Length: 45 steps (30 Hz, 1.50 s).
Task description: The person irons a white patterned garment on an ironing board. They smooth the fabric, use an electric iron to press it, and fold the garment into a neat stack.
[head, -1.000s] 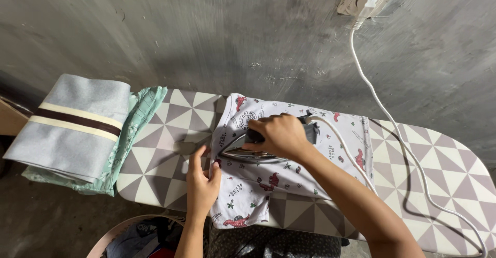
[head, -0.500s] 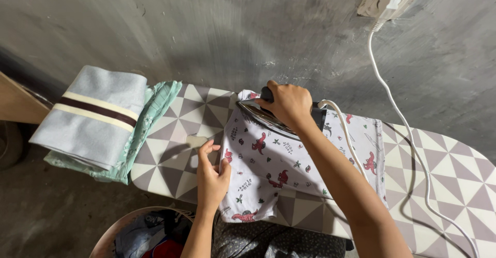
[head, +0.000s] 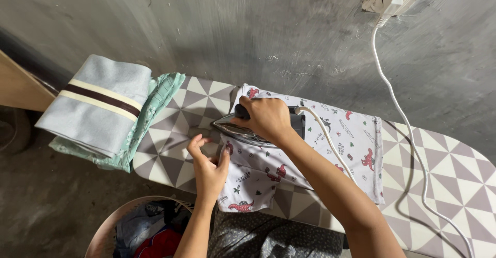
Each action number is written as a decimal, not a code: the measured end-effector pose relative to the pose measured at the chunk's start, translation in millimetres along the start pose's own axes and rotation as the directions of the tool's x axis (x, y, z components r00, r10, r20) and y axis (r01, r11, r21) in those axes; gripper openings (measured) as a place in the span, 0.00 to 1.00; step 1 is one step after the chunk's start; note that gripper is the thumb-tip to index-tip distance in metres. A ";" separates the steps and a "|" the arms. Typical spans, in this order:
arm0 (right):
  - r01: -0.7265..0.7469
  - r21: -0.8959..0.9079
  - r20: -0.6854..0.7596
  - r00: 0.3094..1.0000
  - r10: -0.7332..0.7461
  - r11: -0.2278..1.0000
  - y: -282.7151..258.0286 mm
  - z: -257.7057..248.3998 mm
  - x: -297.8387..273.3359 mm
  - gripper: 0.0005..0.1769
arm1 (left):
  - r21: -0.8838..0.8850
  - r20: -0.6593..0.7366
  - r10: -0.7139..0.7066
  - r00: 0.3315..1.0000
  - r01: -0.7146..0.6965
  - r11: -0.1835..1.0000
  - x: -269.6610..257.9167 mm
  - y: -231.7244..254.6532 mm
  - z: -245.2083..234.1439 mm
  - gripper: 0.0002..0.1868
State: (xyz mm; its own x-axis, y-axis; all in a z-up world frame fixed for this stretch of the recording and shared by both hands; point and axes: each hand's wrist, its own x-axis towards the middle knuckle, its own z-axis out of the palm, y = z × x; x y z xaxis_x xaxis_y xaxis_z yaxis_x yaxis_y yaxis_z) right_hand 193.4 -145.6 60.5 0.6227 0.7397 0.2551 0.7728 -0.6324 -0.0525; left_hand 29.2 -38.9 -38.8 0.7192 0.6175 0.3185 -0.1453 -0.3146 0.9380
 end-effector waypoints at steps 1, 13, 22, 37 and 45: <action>0.001 -0.004 0.002 1.000 -0.001 1.000 2.5 -0.6 -0.3 0.33 | 0.024 0.010 0.017 1.000 -0.017 1.000 -2.4 1.5 -0.7 0.39; -0.213 -0.192 0.120 0.964 0.238 0.958 85.4 -34.1 -87.8 0.35 | 0.107 0.196 -0.223 0.955 0.205 0.973 -35.0 24.8 -35.7 0.30; -0.152 -0.209 0.233 0.952 0.200 0.966 41.4 -24.3 -81.6 0.38 | 0.104 0.139 -0.155 0.978 0.141 0.985 -33.6 20.0 -32.3 0.29; 0.085 -0.026 0.136 0.987 -0.081 0.996 -30.5 -10.3 -29.6 0.33 | 0.133 0.078 -0.208 0.975 0.197 0.971 -31.4 17.3 -33.5 0.30; 0.008 -0.067 0.259 0.966 0.009 0.998 48.1 -35.8 -117.6 0.31 | 0.111 0.096 -0.252 0.963 0.241 0.964 -27.5 21.9 -34.3 0.30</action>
State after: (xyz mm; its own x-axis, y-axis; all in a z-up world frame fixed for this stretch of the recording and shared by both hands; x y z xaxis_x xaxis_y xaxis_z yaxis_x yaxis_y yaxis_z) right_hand 152.9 -271.3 62.6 0.6402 0.7682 -0.0038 0.7681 -0.6401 0.0143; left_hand -17.1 -38.0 -22.4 0.7942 0.6049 0.0575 0.1084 -0.2341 0.9662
